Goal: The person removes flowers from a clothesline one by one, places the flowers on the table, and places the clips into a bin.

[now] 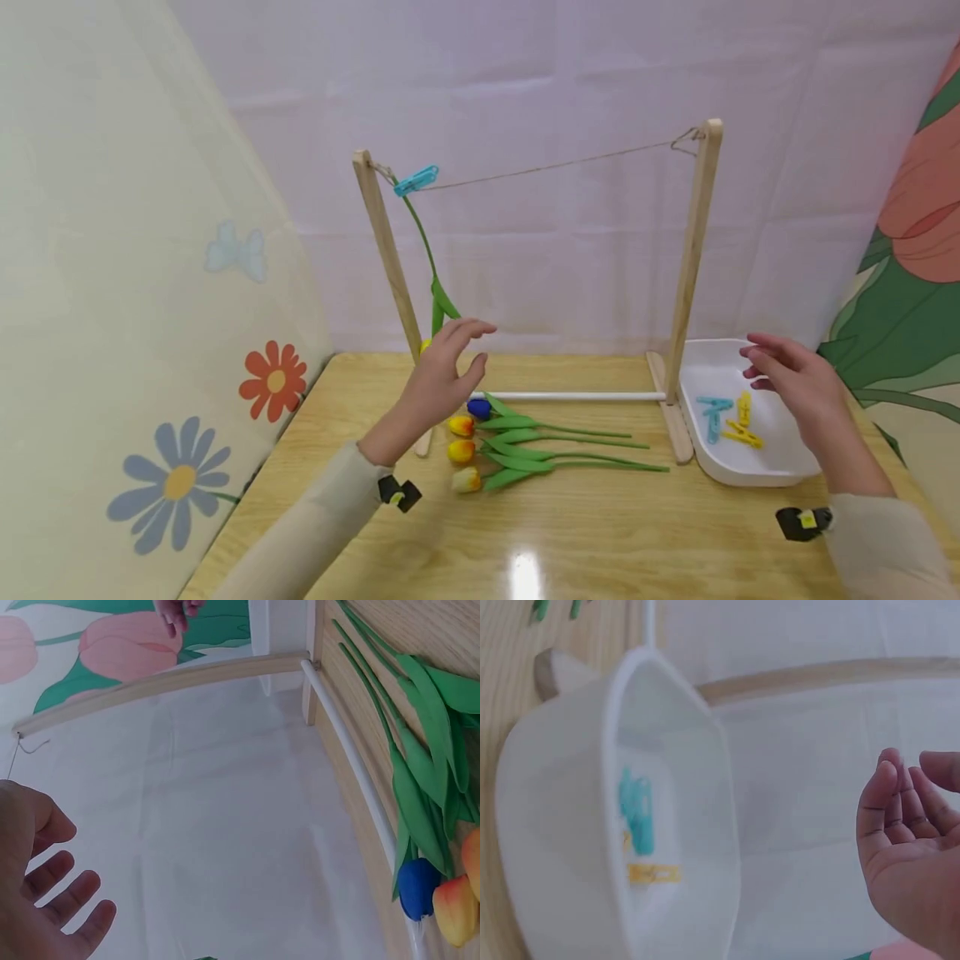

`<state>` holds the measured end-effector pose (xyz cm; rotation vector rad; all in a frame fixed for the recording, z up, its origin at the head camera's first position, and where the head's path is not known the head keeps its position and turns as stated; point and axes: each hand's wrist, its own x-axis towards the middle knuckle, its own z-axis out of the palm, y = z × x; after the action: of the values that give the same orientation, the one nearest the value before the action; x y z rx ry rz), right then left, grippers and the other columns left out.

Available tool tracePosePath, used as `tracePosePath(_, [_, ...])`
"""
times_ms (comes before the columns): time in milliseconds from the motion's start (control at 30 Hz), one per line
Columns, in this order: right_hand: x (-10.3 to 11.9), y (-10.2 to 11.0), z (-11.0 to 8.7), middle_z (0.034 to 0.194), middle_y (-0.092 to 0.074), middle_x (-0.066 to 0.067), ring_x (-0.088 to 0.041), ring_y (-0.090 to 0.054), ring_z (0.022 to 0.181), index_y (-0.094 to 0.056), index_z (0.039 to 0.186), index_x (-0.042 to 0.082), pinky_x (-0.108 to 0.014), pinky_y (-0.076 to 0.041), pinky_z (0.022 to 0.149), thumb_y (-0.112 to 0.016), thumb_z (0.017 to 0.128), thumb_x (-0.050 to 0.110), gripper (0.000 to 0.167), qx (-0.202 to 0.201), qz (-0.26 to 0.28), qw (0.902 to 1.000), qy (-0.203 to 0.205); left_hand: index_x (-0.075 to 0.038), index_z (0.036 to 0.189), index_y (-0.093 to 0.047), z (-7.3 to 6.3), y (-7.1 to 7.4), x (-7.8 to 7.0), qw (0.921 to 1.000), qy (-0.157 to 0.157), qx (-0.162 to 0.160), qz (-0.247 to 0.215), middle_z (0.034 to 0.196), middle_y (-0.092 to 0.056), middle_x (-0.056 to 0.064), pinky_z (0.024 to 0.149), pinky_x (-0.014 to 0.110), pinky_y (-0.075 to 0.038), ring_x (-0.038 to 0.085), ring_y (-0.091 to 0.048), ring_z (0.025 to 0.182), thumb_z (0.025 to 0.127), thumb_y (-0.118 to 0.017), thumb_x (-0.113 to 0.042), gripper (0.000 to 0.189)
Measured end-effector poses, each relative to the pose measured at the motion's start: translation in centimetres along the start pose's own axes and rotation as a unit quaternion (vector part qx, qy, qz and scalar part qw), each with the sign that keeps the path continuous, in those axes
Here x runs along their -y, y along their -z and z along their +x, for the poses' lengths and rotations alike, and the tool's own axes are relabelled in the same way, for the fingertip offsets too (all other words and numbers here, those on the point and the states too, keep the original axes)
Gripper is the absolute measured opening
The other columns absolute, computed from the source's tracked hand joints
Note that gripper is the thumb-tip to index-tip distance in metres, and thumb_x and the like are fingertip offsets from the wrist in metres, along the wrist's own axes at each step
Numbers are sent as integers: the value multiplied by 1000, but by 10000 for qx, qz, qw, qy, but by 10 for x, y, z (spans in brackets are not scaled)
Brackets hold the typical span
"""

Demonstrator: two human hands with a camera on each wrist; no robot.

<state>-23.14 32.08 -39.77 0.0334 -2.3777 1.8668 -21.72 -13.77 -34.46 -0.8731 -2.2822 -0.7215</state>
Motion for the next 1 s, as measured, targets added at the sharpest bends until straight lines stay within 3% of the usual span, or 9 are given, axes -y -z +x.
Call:
tracePosePath(133, [17, -8, -3, 101, -69, 21, -1, -63, 85, -62, 121, 29, -13, -55, 71, -60, 102, 23, 21, 254, 822, 9958, 297, -2, 128, -63, 4, 8, 3, 9993, 105, -343, -84, 131, -60, 16, 102, 44, -51, 30, -56, 124, 92, -65, 3, 37])
tracePosePath(267, [32, -16, -5, 101, -74, 11, -6, -66, 83, -69, 118, 24, -16, -57, 71, -61, 100, 11, 23, 592, 1833, 9794, 599, -1, 127, -63, 4, 14, 6, 9974, 259, -635, -209, 138, -58, 17, 107, 46, -47, 32, -53, 131, 92, -64, 4, 36])
tracePosePath(500, [51, -31, -3, 108, -72, 8, -7, -65, 86, -68, 121, 18, -14, -56, 74, -62, 100, 9, 23, 544, 1923, 9757, 897, 2, 129, -60, 6, 20, 14, 9910, 174, -1305, -242, 142, -56, 21, 103, 51, -50, 35, -51, 134, 88, -64, 9, 42])
tracePosePath(533, [53, -33, -3, 109, -72, 7, -7, -66, 87, -68, 121, 16, -14, -56, 75, -62, 100, 9, 23, 539, 1977, 9744, 930, 3, 130, -59, 7, 20, 16, 9897, 129, -1406, -222, 142, -56, 22, 99, 51, -52, 35, -53, 132, 88, -64, 10, 43])
tracePosePath(633, [60, -40, -1, 109, -73, 4, -10, -66, 87, -69, 121, 12, -16, -57, 76, -61, 100, 5, 24, 538, 2166, 9679, 1155, 5, 131, -57, 10, 21, 21, 9865, 142, -1616, -236, 142, -55, 23, 101, 51, -51, 36, -52, 133, 87, -63, 12, 45])
tracePosePath(767, [69, -48, 1, 108, -74, 0, -12, -67, 87, -70, 121, 7, -19, -58, 76, -57, 100, -1, 26, 669, 2380, 9564, 1555, 6, 136, -52, 14, 25, 23, 9835, 506, -1688, -396, 149, -47, 24, 109, 53, -46, 35, -45, 141, 88, -61, 10, 49])
tracePosePath(867, [76, -52, 2, 109, -74, -4, -14, -68, 87, -68, 123, 0, -20, -58, 77, -54, 100, -5, 27, 875, 2592, 9442, 1834, 6, 142, -46, 17, 26, 24, 9821, 840, -1582, -575, 155, -40, 23, 111, 52, -44, 32, -37, 146, 90, -60, 6, 54])
tracePosePath(1000, [90, -60, 3, 110, -74, -6, -15, -69, 88, -65, 124, -6, -22, -59, 78, -54, 100, -6, 26, 1022, 2670, 9362, 2043, 6, 148, -39, 23, 27, 24, 9802, 1130, -1412, -804, 160, -33, 19, 115, 48, -40, 28, -31, 150, 92, -58, 3, 59])
